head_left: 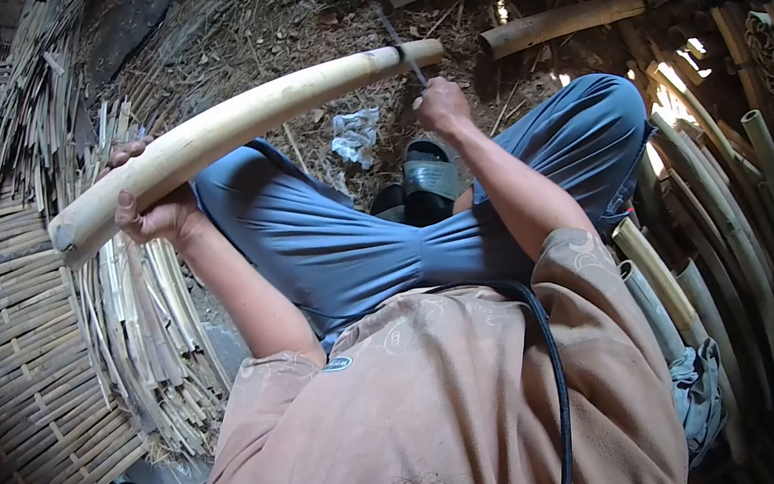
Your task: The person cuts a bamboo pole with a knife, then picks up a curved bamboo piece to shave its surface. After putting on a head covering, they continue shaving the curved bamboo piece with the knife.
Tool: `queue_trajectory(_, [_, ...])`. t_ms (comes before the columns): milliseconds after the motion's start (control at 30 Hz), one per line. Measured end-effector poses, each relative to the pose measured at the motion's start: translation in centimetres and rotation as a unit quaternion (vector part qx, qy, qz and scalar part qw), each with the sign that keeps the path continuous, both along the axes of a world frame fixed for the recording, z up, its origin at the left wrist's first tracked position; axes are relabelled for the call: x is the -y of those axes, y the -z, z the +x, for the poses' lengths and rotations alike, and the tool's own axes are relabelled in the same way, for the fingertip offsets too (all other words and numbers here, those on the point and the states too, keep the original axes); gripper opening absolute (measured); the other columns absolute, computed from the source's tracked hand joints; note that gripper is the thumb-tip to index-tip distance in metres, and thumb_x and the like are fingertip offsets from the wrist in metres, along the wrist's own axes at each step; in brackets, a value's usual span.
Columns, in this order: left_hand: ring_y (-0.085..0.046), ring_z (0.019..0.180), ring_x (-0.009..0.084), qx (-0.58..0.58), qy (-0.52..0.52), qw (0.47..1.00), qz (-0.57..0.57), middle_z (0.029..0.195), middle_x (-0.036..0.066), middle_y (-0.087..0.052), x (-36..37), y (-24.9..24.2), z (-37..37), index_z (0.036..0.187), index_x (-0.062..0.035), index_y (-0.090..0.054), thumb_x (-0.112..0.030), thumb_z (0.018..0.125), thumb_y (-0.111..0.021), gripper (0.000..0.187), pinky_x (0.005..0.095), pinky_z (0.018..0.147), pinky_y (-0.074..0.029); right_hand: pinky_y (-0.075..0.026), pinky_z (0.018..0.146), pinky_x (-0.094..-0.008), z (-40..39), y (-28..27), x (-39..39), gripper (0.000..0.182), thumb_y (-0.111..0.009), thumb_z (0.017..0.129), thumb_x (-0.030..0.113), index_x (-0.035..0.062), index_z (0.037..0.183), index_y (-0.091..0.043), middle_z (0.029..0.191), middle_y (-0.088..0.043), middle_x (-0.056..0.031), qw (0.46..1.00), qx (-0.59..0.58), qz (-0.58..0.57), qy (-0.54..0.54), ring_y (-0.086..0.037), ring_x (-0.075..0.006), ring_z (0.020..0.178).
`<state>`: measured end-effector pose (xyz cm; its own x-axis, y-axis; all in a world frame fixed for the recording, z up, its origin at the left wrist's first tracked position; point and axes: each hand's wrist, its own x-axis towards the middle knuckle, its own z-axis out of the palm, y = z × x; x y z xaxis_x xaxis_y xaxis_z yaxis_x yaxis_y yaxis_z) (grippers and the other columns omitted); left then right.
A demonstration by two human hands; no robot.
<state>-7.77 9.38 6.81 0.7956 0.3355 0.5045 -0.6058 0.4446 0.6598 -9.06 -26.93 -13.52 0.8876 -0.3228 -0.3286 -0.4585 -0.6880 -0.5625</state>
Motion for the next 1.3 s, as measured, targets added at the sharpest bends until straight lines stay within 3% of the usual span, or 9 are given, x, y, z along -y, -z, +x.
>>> queue_trajectory(100, [-0.062, 0.095, 0.0313, -0.069, -0.034, 0.997, -0.024, 0.095, 0.016, -0.06, 1.3, -0.3, -0.4, 0.105, -0.002, -0.06, -0.039, 0.064, -0.063, 0.056, 0.0464, 0.093, -0.049, -0.056, 0.079, -0.0477, -1.4, -1.6, -3.8, 0.021, -0.069, 0.08, 0.019, 0.0027, 0.093, -0.068, 0.084, -0.069, -0.0226, 0.979, 0.196, 0.0, -0.049, -0.069, -0.0403, 0.084])
queue_trajectory(167, [-0.062, 0.095, 0.0312, -0.082, -0.04, 0.996, -0.019, 0.095, 0.015, -0.06, 1.6, -0.7, -0.3, 0.106, -0.0019, -0.06, -0.038, 0.064, -0.062, 0.055, 0.0456, 0.093, -0.049, -0.055, 0.076, -0.0484, -2.1, -4.7, -6.1, 0.016, -0.067, 0.081, 0.016, 0.0056, 0.093, -0.067, 0.083, -0.068, -0.0228, 0.972, 0.2, 0.09, -0.08, -0.068, -0.0406, 0.085])
queue_trajectory(300, [-0.062, 0.095, 0.0307, -0.068, -0.056, 0.995, -0.039, 0.096, 0.015, -0.061, 1.3, -0.5, -0.1, 0.105, -0.0021, -0.061, -0.038, 0.063, -0.064, 0.055, 0.0447, 0.091, -0.05, -0.056, 0.078, -0.0469, -1.4, -1.9, -3.4, 0.021, -0.069, 0.081, 0.02, 0.0033, 0.093, -0.067, 0.09, -0.069, -0.0226, 0.981, 0.184, -0.006, -0.066, -0.068, -0.04, 0.087])
queue_trajectory(400, [-0.063, 0.094, 0.0297, -0.09, -0.054, 0.994, -0.026, 0.096, 0.014, -0.061, 1.6, -0.6, -1.3, 0.105, -0.0028, -0.061, -0.037, 0.062, -0.065, 0.055, 0.0447, 0.091, -0.05, -0.056, 0.088, -0.0465, 0.8, -0.8, 0.6, 0.032, -0.069, 0.082, 0.025, -0.0043, 0.096, -0.068, 0.098, -0.071, -0.022, 1.0, -0.002, -0.022, 0.02, -0.069, -0.0393, 0.095])
queue_trajectory(500, [-0.062, 0.094, 0.0291, -0.044, -0.029, 0.998, -0.017, 0.098, 0.012, -0.061, 1.7, -0.5, -1.1, 0.105, -0.002, -0.061, -0.037, 0.061, -0.066, 0.056, 0.0447, 0.091, -0.05, -0.055, 0.09, -0.0465, -0.1, -2.7, -0.3, 0.032, -0.068, 0.083, 0.024, -0.0045, 0.097, -0.068, 0.096, -0.07, -0.0245, 0.999, 0.008, -0.01, -0.036, -0.068, -0.04, 0.096])
queue_trajectory(633, [-0.062, 0.095, 0.0296, 0.114, 0.098, 0.988, 0.043, 0.1, 0.01, -0.062, 1.1, -0.6, -0.6, 0.114, -0.0111, -0.062, -0.03, 0.068, -0.071, 0.05, 0.0506, 0.094, -0.047, -0.054, 0.083, -0.0472, -1.5, -6.1, -5.2, 0.022, -0.064, 0.083, 0.018, 0.004, 0.099, -0.067, 0.088, -0.069, -0.0211, 0.976, 0.189, 0.055, -0.093, -0.068, -0.039, 0.09])
queue_trajectory(933, [-0.058, 0.1, 0.0279, 0.143, 0.159, 0.973, 0.086, 0.103, 0.008, -0.062, -0.1, -0.5, 0.1, 0.115, -0.0114, -0.064, -0.025, 0.064, -0.073, 0.053, 0.05, 0.1, -0.04, -0.054, 0.088, -0.0472, -0.5, -4.4, -2.3, 0.023, -0.066, 0.083, 0.019, 0.0031, 0.099, -0.069, 0.095, -0.071, -0.0223, 0.996, 0.085, 0.003, -0.031, -0.068, -0.0393, 0.094])
queue_trajectory(1200, [-0.061, 0.096, 0.0294, 0.152, 0.152, 0.972, 0.092, 0.101, 0.011, -0.063, 0.5, -1.1, 0.2, 0.116, -0.0087, -0.061, -0.028, 0.067, -0.077, 0.055, 0.0497, 0.095, -0.046, -0.056, 0.085, -0.0466, -2.4, -5.1, -3.6, 0.021, -0.067, 0.081, 0.018, 0.0065, 0.099, -0.069, 0.096, -0.072, -0.0191, 0.987, 0.148, -0.022, -0.064, -0.069, -0.0374, 0.096])
queue_trajectory(1300, [-0.061, 0.093, 0.0283, 0.173, 0.14, 0.969, 0.109, 0.099, 0.011, -0.062, 0.8, -1.4, 0.0, 0.117, -0.0087, -0.061, -0.029, 0.067, -0.077, 0.056, 0.0496, 0.092, -0.047, -0.057, 0.088, -0.0465, -0.1, -1.6, 0.8, 0.022, -0.067, 0.081, 0.018, 0.0022, 0.097, -0.071, 0.099, -0.071, -0.0246, 1.0, 0.003, -0.025, 0.013, -0.069, -0.0397, 0.097])
